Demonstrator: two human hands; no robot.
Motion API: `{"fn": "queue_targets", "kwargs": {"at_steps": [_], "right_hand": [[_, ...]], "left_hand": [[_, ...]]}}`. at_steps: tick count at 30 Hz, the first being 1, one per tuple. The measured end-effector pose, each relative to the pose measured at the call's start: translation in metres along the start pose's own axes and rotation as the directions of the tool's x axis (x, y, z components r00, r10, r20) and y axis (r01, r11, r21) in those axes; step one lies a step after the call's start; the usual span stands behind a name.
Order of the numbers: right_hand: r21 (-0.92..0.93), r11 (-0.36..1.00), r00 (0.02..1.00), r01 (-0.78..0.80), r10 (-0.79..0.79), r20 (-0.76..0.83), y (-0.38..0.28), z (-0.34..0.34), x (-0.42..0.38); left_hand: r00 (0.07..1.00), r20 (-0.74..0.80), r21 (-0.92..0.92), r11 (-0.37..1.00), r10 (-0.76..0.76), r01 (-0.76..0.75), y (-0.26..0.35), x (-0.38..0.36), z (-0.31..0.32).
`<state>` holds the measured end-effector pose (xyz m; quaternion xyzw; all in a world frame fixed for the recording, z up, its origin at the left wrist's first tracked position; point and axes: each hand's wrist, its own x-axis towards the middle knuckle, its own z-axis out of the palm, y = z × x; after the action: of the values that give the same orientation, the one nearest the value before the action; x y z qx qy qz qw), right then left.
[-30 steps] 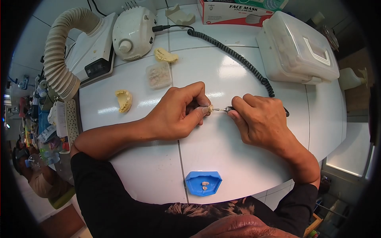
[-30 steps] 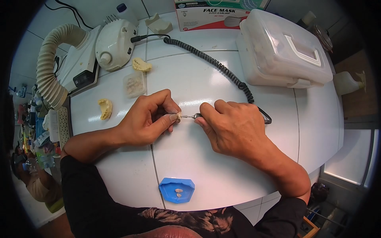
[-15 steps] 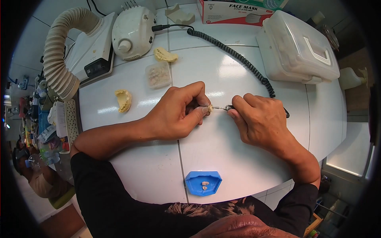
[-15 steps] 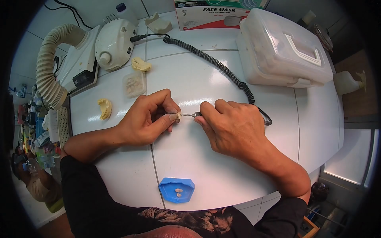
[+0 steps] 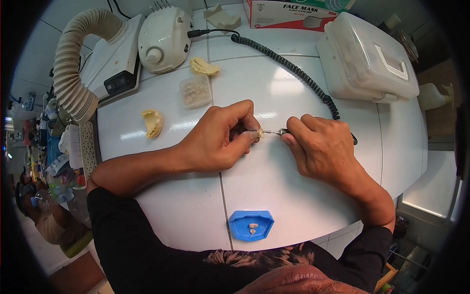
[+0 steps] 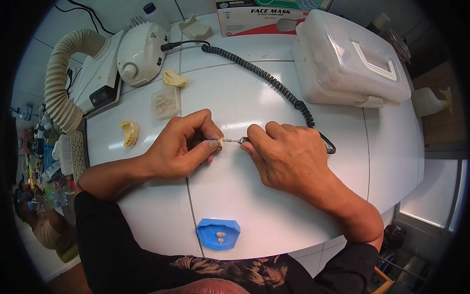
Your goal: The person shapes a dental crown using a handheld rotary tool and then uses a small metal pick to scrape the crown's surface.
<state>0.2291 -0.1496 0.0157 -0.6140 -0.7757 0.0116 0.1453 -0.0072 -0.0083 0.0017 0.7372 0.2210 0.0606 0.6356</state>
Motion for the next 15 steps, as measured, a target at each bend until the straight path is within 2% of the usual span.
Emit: {"fn": "queue_targets", "kwargs": {"at_steps": [15], "right_hand": [[0.001,1.0,1.0,0.002,-0.002,0.023,0.0001,-0.0021,0.0011]], "left_hand": [[1.0,-0.007,-0.009,1.0,-0.01,0.01,0.0021,0.0004,0.0003]]}}
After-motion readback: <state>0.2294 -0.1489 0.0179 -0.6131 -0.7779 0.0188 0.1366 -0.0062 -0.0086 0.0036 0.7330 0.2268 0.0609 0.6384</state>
